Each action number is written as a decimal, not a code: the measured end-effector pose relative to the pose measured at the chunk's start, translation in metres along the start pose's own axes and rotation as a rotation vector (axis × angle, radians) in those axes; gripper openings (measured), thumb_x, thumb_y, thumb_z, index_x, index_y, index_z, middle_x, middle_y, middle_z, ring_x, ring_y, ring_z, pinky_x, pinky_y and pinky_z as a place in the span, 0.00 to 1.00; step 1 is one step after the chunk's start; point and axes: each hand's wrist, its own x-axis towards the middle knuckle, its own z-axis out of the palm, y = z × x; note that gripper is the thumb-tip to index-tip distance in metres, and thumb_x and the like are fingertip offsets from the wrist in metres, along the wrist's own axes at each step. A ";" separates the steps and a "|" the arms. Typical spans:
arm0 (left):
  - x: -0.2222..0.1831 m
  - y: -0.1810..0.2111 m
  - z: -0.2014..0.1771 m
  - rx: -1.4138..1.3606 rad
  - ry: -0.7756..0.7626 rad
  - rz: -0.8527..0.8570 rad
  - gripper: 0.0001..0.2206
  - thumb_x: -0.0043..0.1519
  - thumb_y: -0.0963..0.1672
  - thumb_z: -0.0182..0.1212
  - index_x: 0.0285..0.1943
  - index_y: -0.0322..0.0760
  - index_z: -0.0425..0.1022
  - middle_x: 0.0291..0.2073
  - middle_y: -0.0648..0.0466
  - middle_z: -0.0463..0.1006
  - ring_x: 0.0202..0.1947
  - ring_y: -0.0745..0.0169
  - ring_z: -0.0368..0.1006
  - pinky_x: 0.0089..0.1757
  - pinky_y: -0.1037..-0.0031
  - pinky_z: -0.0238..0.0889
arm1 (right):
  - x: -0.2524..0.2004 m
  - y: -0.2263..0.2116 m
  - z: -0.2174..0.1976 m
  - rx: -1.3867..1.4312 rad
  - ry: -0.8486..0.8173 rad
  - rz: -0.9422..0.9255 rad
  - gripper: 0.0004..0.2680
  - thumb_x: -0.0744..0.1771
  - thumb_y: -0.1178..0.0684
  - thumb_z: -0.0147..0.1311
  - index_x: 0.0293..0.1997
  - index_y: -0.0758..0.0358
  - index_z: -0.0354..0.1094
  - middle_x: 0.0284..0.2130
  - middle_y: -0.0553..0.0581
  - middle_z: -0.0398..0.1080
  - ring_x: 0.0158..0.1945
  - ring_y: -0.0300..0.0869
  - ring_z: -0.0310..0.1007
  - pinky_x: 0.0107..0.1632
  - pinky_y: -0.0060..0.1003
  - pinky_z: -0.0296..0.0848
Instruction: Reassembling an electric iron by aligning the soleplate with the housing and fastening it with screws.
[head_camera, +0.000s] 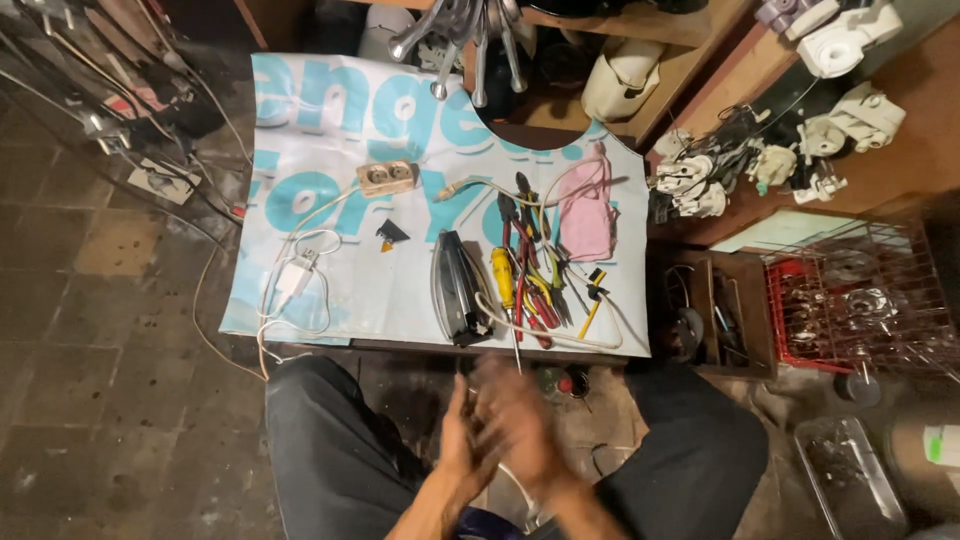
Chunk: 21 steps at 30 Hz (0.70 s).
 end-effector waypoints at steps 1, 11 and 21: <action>0.014 -0.007 -0.015 0.002 -0.001 0.005 0.37 0.55 0.61 0.46 0.68 0.39 0.67 0.58 0.43 0.69 0.49 0.49 0.61 0.47 0.63 0.55 | 0.009 0.024 -0.008 0.002 -0.003 -0.004 0.22 0.61 0.55 0.44 0.63 0.58 0.66 0.45 0.59 0.68 0.42 0.46 0.64 0.41 0.44 0.67; -0.007 0.061 -0.068 -0.009 -0.690 0.389 0.30 0.65 0.52 0.44 0.71 0.29 0.59 0.66 0.38 0.65 0.62 0.45 0.62 0.54 0.57 0.60 | 0.101 0.100 -0.109 -1.143 0.392 -0.581 0.09 0.66 0.53 0.51 0.45 0.65 0.73 0.39 0.61 0.74 0.40 0.52 0.73 0.43 0.42 0.72; 0.049 0.026 -0.093 0.446 0.069 0.214 0.18 0.64 0.46 0.52 0.56 0.30 0.75 0.49 0.43 0.81 0.46 0.53 0.74 0.46 0.66 0.63 | 0.191 0.082 -0.128 -1.337 0.553 -0.598 0.10 0.66 0.59 0.51 0.51 0.62 0.72 0.40 0.61 0.73 0.41 0.53 0.69 0.50 0.47 0.66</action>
